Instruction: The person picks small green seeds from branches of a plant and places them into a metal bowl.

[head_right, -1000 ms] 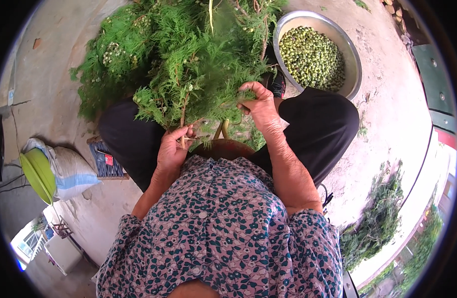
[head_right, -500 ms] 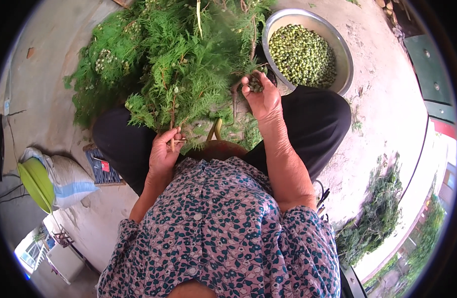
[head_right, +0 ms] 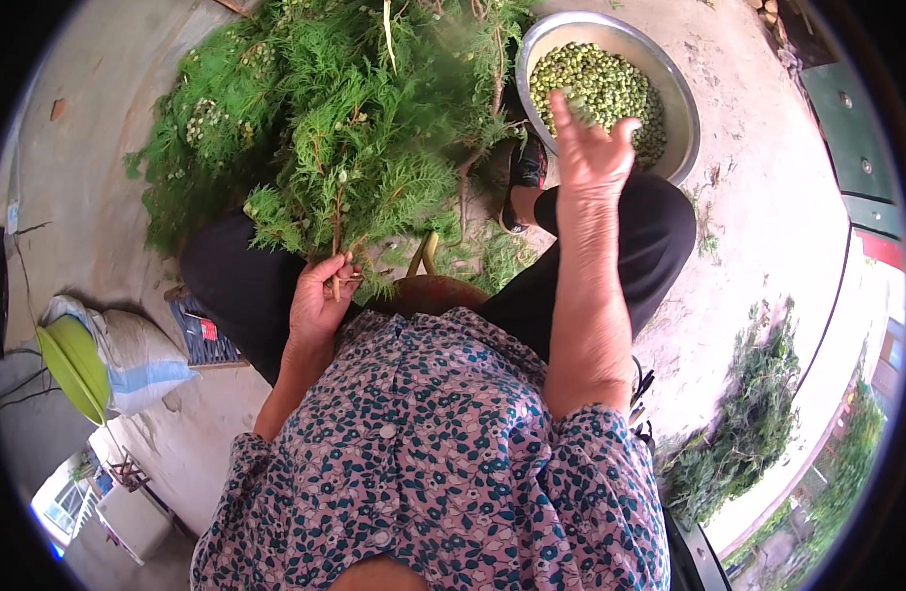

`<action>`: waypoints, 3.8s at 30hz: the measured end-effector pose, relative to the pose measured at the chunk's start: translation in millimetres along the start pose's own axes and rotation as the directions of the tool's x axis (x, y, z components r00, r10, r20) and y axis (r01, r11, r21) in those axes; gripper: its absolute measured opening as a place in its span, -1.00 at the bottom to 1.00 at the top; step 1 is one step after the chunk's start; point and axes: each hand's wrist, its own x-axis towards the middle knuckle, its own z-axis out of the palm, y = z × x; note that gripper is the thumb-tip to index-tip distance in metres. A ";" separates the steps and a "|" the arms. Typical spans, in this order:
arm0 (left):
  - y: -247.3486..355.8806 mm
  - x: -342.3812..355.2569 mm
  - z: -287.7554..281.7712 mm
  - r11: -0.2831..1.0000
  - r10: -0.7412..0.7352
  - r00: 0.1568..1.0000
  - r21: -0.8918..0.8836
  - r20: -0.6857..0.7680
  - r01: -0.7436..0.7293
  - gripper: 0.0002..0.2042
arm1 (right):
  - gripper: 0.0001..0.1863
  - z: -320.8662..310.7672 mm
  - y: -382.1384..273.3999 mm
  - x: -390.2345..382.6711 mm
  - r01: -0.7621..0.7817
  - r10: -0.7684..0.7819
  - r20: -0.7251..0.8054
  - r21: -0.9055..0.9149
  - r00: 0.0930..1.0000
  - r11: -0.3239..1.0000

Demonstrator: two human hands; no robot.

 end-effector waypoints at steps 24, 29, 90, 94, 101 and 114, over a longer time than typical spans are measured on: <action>-2.2 -6.5 6.8 0.972 0.101 0.958 -0.231 0.269 -0.037 -0.73 | -0.75 -86.5 77.4 -42.2 -0.257 0.073 -0.273 -0.734 0.959 0.628; 1.9 -11.9 15.5 0.997 0.081 0.973 -0.029 0.218 -0.077 -0.78 | -0.76 -61.0 89.5 -50.2 0.338 -0.236 0.281 -0.906 0.930 0.253; -3.1 -9.1 12.6 0.989 0.055 0.988 0.131 0.146 -0.074 -0.79 | -0.93 -56.3 136.6 -25.0 -0.278 0.471 0.018 -0.787 0.882 0.551; -4.5 -7.8 10.8 0.989 0.049 0.991 0.129 0.127 -0.065 -0.80 | -0.87 -64.7 124.3 -22.9 -0.430 0.615 0.066 -0.656 0.785 0.620; -2.6 -9.4 11.6 0.998 0.044 0.991 0.047 0.127 -0.051 -0.80 | -0.79 -58.4 120.1 -32.0 -0.460 0.645 0.079 -0.635 0.760 0.620; 0.8 -23.5 22.6 0.931 0.333 0.924 -0.223 0.186 -0.290 -0.55 | -0.77 -51.4 134.7 -72.3 -0.490 0.837 -0.074 -0.837 0.543 0.244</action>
